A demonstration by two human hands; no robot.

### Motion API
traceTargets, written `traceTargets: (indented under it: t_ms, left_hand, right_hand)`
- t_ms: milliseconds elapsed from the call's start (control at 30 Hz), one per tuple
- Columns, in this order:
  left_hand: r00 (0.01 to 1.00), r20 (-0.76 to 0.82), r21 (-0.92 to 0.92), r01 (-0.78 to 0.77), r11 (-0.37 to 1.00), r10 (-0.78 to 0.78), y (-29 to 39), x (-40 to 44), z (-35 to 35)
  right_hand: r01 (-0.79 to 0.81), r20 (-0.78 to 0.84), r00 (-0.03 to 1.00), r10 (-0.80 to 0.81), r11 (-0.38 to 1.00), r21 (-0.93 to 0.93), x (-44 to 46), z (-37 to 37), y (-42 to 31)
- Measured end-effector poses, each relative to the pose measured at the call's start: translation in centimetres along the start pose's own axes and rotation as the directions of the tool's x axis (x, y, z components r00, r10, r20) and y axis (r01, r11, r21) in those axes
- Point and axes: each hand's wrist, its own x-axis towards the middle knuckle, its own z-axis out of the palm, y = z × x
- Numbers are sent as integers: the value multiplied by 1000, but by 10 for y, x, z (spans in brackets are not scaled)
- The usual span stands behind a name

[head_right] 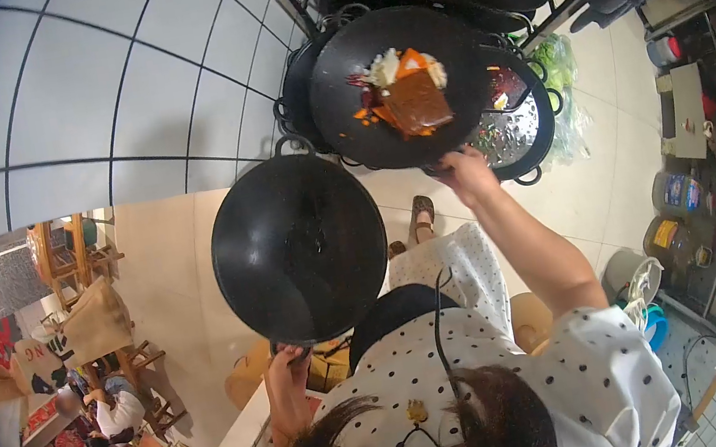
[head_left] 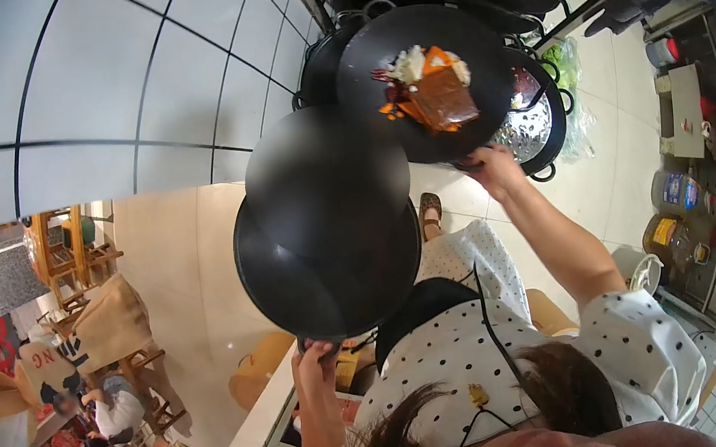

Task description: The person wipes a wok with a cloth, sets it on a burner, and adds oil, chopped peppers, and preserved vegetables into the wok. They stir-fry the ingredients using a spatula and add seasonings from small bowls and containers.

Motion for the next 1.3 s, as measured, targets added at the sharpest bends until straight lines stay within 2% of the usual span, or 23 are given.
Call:
traceTargets:
  t_ms: [100, 200, 400, 433, 467, 533, 567, 600, 633, 667, 700, 733, 800, 833, 933, 967, 1100, 1200, 1233, 1300]
  left_hand:
    - [979, 174, -98, -92, 991, 108, -2, -21, -27]
    - [995, 48, -24, -86, 996, 87, 0, -32, -47]
    - [983, 151, -8, -99, 995, 99, -3, -41, -82]
    - [995, 75, 23, -67, 998, 65, -1, -43, -79]
    - [997, 69, 52, -41, 998, 37, 0, -39, -85]
    - [999, 39, 145, -16, 989, 11, 4, -41, -90]
    - [1000, 14, 204, -16, 979, 13, 8, -48, -83]
    - [935, 238, 521, -351, 778, 263, 9, -45, -86]
    - [747, 541, 633, -665, 396, 388, 8, -35, -89]
    - [844, 475, 455, -477, 752, 249, 9, -33, -74]
    - [914, 393, 195, -191, 962, 101, 10, -31, -60]
    - [901, 426, 214, -186, 959, 79, 11, -31, -42]
    - [884, 466, 259, -178, 949, 39, 9, -37, -6]
    - [839, 542, 202, -194, 960, 55, 1, -36, 17]
    - [750, 662, 349, -315, 883, 6, -21, -47, 79]
    - [734, 679, 398, -344, 850, -20, -31, -59, 107]
    - [584, 788, 464, -351, 813, -198, -82, -82, 207]
    - [463, 844, 479, -424, 769, -270, -145, -134, 284]
    - [430, 844, 506, -447, 738, -319, -167, -154, 309]
    - [365, 840, 532, -411, 740, -402, -217, -172, 362]
  right_hand:
    - [-59, 34, 998, 59, 998, -15, 50, 40, 38]
    - [-87, 6, 996, 87, 995, 43, 80, 72, 69]
    - [-131, 60, 989, 132, 991, -22, 108, 84, 91]
    - [-154, 58, 986, 153, 988, -2, 114, 81, 97]
    - [-197, 86, 976, 198, 980, -18, 116, 78, 100]
    - [-226, 104, 962, 252, 951, -211, 104, 74, 94]
    - [-172, 91, 969, 232, 888, -427, 90, 71, 90]
    - [-118, 67, 977, 202, 775, -620, 69, 73, 77]
    - [-46, 140, 972, 191, 733, -679, 58, 67, 67]
    - [21, 206, 960, 190, 685, -728, 44, 58, 62]
    - [11, 267, 944, 196, 788, -616, 35, 47, 57]
    - [7, 340, 922, 184, 872, -489, 26, 34, 50]
    - [12, 378, 917, 126, 939, -343, -15, 8, 19]
    - [50, 416, 906, 82, 954, -297, -43, -8, -5]
    - [295, 498, 838, -222, 953, -73, -110, -63, -61]
    - [366, 400, 874, -275, 915, -170, -116, -89, -76]
    - [519, 209, 849, -484, 837, -170, -160, -206, -143]
    - [478, 84, 878, -471, 872, -102, -217, -296, -204]
    - [505, 13, 862, -507, 856, -111, -228, -328, -221]
    - [569, -30, 817, -576, 813, -125, -231, -403, -255]
